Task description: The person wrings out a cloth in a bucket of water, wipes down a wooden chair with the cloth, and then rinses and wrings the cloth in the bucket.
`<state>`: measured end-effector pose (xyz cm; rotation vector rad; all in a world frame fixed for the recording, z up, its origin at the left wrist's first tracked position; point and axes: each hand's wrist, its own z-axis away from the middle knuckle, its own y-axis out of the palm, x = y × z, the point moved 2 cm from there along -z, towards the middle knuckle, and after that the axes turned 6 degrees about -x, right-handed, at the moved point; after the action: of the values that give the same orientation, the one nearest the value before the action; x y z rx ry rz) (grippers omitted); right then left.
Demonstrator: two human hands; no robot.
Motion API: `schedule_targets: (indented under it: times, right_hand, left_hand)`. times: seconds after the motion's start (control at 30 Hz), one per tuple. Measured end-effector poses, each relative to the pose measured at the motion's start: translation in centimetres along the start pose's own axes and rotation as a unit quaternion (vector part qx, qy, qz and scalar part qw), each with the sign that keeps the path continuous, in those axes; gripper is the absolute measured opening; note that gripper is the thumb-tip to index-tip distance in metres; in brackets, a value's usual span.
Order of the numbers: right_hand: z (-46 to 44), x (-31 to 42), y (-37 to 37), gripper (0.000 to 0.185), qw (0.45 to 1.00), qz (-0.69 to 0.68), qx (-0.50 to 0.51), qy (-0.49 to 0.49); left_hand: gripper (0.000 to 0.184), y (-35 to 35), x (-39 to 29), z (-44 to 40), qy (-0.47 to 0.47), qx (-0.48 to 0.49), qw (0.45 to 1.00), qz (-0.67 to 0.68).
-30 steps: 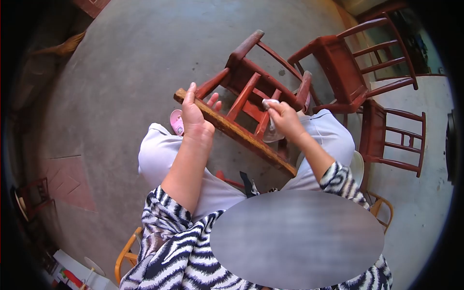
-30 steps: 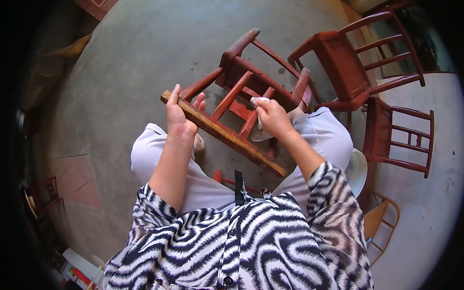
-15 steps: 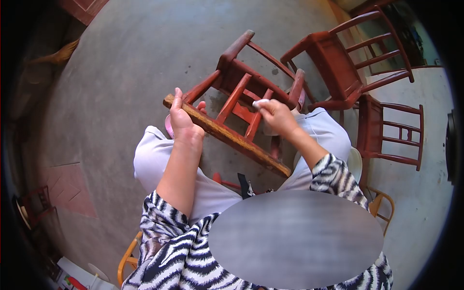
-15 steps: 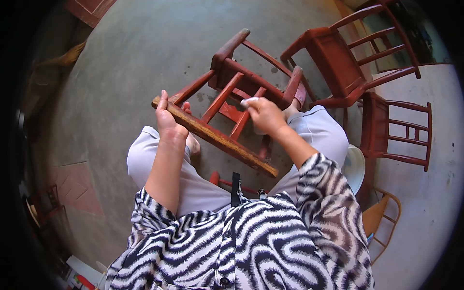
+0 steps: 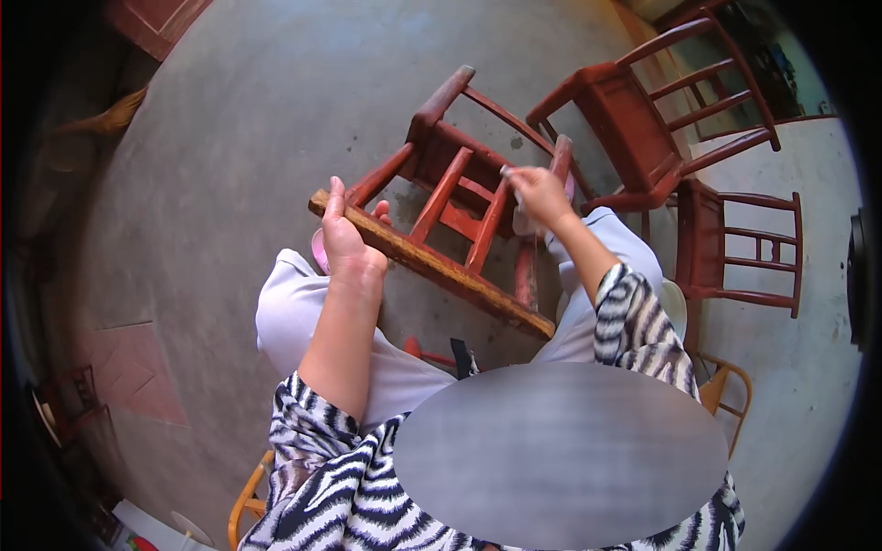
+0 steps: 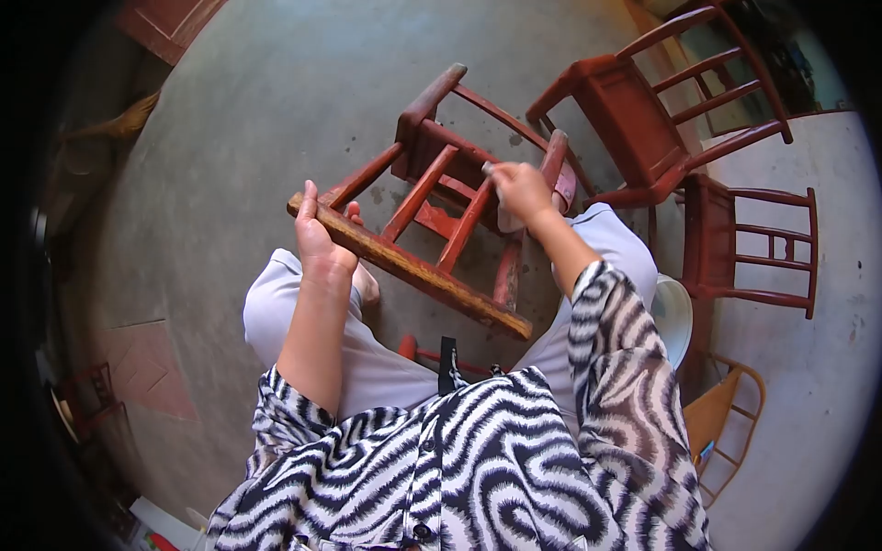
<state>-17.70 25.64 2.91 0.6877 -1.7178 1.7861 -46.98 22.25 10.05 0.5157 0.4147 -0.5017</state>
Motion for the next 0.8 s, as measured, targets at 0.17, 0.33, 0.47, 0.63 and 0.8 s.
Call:
schedule_targets:
  times: [0.17, 0.33, 0.47, 0.63, 0.8]
  right_hand:
    - [0.1, -0.5, 1.0, 0.030, 0.983, -0.162, 0.005, 0.087]
    - [4.3, 7.2, -0.6, 0.028, 0.977, -0.137, 0.159, -0.041]
    - [7.5, 7.0, -4.2, 0.027, 0.912, -0.321, 0.159, 0.200]
    - [13.3, 6.8, -4.5, 0.026, 0.903, -0.317, 0.138, 0.257]
    - [13.5, 1.8, -2.4, 0.019, 0.996, 0.087, 0.025, 0.024]
  left_hand:
    - [0.041, 0.5, -0.1, 0.4, 0.005, -0.005, 1.000, 0.007]
    - [0.043, 0.1, -0.1, -0.5, 0.003, -0.011, 1.000, 0.008]
    - [0.042, -0.3, 0.0, -1.1, 0.002, 0.011, 1.000, 0.003]
    - [0.039, -0.3, -0.1, -1.1, 0.028, 0.007, 1.000, -0.011]
    - [0.031, 0.3, -0.6, 0.6, 0.062, 0.005, 0.998, -0.007]
